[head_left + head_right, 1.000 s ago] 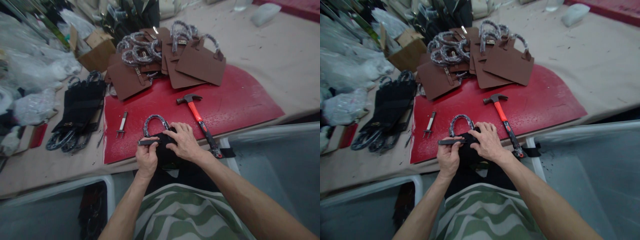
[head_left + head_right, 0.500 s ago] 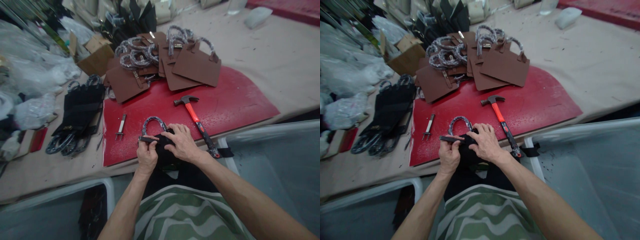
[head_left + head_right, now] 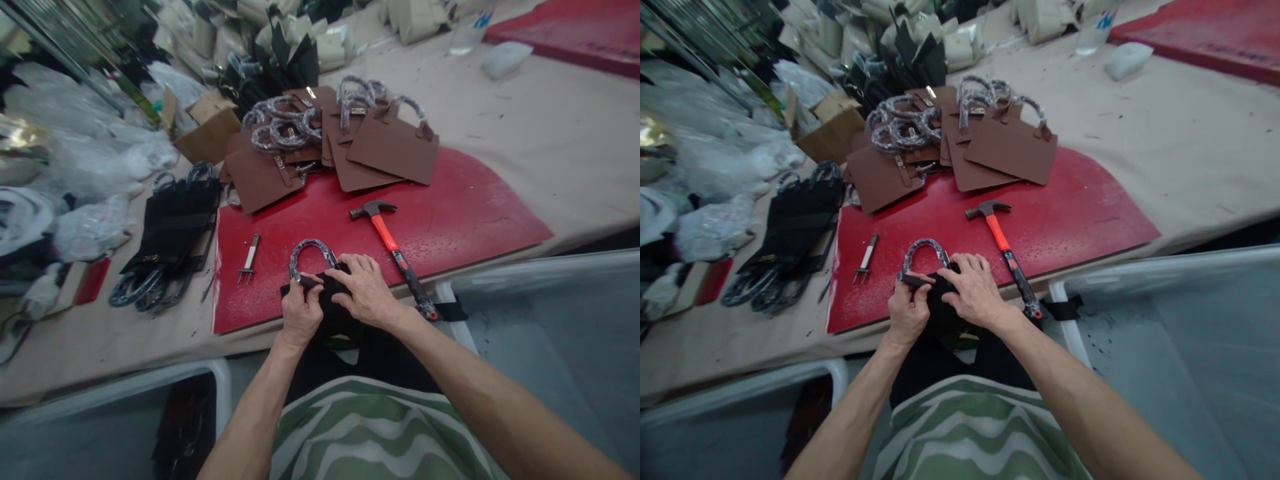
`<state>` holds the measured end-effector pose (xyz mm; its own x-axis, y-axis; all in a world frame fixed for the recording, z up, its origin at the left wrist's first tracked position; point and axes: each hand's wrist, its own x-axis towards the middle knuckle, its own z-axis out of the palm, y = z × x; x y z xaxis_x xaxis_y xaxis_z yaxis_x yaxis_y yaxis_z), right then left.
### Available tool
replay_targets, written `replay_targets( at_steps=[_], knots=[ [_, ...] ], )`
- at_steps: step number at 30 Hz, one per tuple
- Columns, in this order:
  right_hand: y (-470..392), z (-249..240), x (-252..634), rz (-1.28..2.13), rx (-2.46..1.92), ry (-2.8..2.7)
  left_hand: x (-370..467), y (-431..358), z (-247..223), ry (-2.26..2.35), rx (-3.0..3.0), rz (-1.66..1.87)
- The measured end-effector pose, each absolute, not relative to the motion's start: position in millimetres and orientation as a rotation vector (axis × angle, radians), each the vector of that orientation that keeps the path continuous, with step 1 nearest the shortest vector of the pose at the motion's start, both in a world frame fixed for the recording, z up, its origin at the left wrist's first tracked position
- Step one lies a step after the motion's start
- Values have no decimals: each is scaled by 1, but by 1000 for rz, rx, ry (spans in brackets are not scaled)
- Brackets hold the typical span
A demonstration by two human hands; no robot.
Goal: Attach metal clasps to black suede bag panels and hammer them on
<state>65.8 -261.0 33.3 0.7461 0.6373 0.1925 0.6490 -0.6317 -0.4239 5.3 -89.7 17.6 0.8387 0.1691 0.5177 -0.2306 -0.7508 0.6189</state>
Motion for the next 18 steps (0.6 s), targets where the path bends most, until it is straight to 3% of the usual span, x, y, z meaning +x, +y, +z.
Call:
replay_targets(
  at_steps=[6,10,13,18],
  knots=[
    [-279,43,74,-73,-2300,-975,7,-87,16,-107,2273,734],
    [-314,61,86,-253,-2529,-613,8,-88,12,-133,2238,725],
    [-333,68,95,-15,-2720,-375,9,-88,9,-154,2204,694],
    [-337,73,116,417,-2322,-15,9,-87,8,-183,2191,681]
  ],
)
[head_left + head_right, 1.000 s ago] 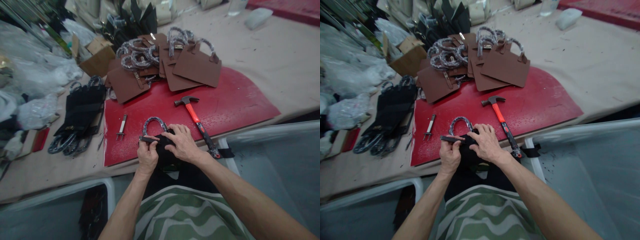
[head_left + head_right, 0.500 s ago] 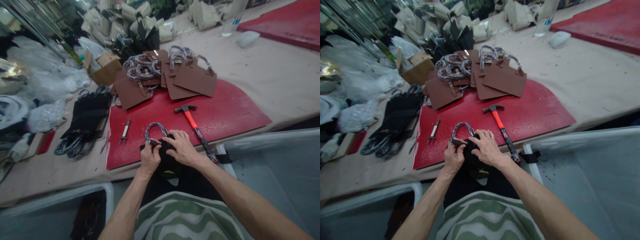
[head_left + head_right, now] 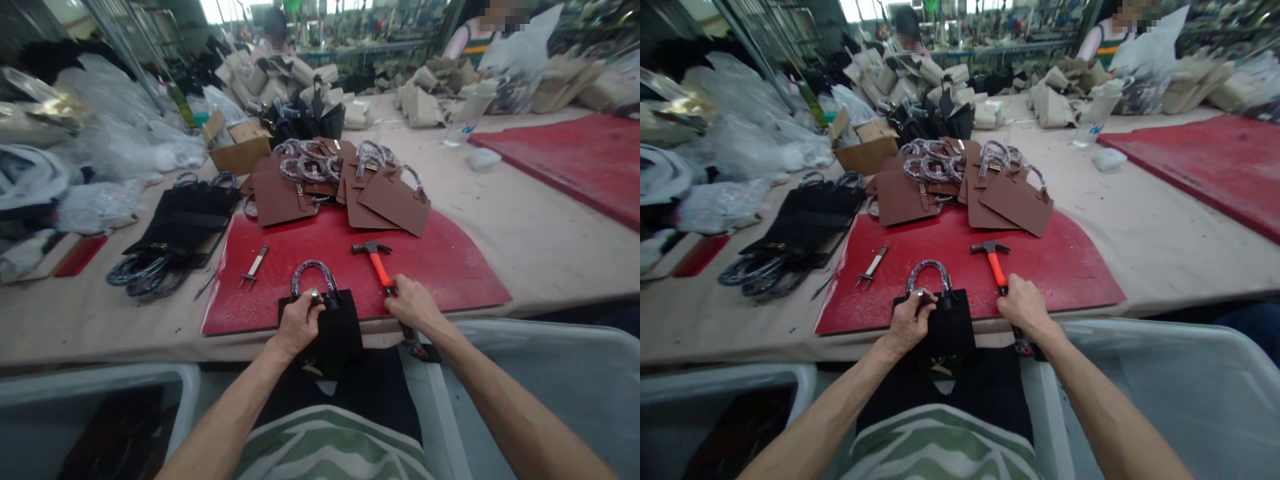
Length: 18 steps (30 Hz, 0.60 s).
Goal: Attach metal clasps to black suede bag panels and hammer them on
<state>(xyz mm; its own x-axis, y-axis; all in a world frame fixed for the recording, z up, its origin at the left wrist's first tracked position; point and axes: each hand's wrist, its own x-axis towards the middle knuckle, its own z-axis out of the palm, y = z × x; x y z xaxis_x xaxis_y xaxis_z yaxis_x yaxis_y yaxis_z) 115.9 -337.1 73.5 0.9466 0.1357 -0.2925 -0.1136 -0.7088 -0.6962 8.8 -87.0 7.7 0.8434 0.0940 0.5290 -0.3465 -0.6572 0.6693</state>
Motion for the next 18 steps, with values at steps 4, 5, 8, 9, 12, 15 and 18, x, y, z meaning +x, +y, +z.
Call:
replay_targets(
  at_steps=[4,5,8,9,12,15,18],
  knots=[
    [-327,94,127,671,-2068,-14,9,-88,8,-190,2207,679],
    [-323,102,126,707,-2008,-24,10,-88,8,-194,2211,673],
    [-313,128,108,686,-1866,-31,10,-89,7,-205,2206,681],
    [-311,137,98,629,-1819,-48,10,-89,7,-207,2200,690],
    [-314,156,66,288,-1851,-216,10,-88,5,-210,2192,700],
    [-325,161,44,-51,-2216,-594,11,-88,3,-204,2200,693],
    [-332,168,36,-11,-2498,-963,11,-87,2,-232,2213,719]
  ],
)
